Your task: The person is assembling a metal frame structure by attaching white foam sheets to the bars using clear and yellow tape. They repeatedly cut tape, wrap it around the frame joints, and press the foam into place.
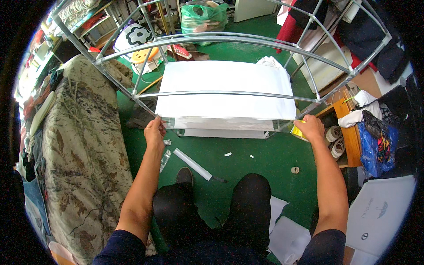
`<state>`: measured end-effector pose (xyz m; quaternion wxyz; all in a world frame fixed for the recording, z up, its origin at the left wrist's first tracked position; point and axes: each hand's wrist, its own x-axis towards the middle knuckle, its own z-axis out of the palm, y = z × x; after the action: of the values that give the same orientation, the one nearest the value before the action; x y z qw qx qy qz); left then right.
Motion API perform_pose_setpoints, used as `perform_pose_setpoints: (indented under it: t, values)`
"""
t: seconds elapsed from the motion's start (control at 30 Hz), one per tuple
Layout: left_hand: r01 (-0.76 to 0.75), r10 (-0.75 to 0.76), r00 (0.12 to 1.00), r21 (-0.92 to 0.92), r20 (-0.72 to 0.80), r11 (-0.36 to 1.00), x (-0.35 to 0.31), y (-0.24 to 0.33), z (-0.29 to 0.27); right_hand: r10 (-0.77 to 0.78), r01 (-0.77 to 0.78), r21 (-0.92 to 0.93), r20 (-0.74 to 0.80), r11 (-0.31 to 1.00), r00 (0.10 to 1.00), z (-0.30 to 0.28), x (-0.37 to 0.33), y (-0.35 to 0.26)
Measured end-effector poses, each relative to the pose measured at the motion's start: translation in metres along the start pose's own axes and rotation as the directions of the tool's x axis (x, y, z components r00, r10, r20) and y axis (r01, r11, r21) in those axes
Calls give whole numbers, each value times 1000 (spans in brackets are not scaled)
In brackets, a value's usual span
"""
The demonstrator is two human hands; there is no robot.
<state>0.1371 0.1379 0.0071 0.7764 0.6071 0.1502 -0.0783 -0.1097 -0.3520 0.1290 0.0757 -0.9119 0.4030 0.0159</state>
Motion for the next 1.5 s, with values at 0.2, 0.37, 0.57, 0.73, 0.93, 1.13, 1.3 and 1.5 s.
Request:
perform_pose_setpoints:
  t: [0.2, 0.37, 0.57, 0.73, 0.93, 1.13, 1.3, 1.5]
  values:
    - [-33, 36, 997, -42, 65, 999, 2, -7, -17, -55, 55, 65, -1, 996, 998, 3, -9, 16]
    - [-15, 18, 995, -38, 95, 999, -16, -15, -33, -129, 117, 283, 26, 952, 991, -4, -42, 36]
    - [76, -78, 997, 106, 11, 991, -37, -51, -100, -432, 433, 367, -88, 823, 897, -48, -90, 2]
    - [164, -159, 986, 129, -45, 978, -44, -81, -127, -671, 709, 122, -245, 695, 700, -88, -124, -37]
    - [-32, 30, 999, 115, 13, 993, -57, -33, -135, -565, 592, 224, -177, 774, 806, -38, -123, -7]
    - [-531, 482, 847, 307, 224, 790, -125, 139, -88, -373, 336, 459, -10, 822, 928, 65, -136, 33]
    - [-852, 675, 524, 307, 520, 424, -196, 243, -44, -442, 339, 589, 33, 733, 897, 145, -131, 16]
    - [-887, 707, 461, 305, 536, 348, -232, 251, 12, -543, 197, 729, 274, 656, 794, 225, -114, -31]
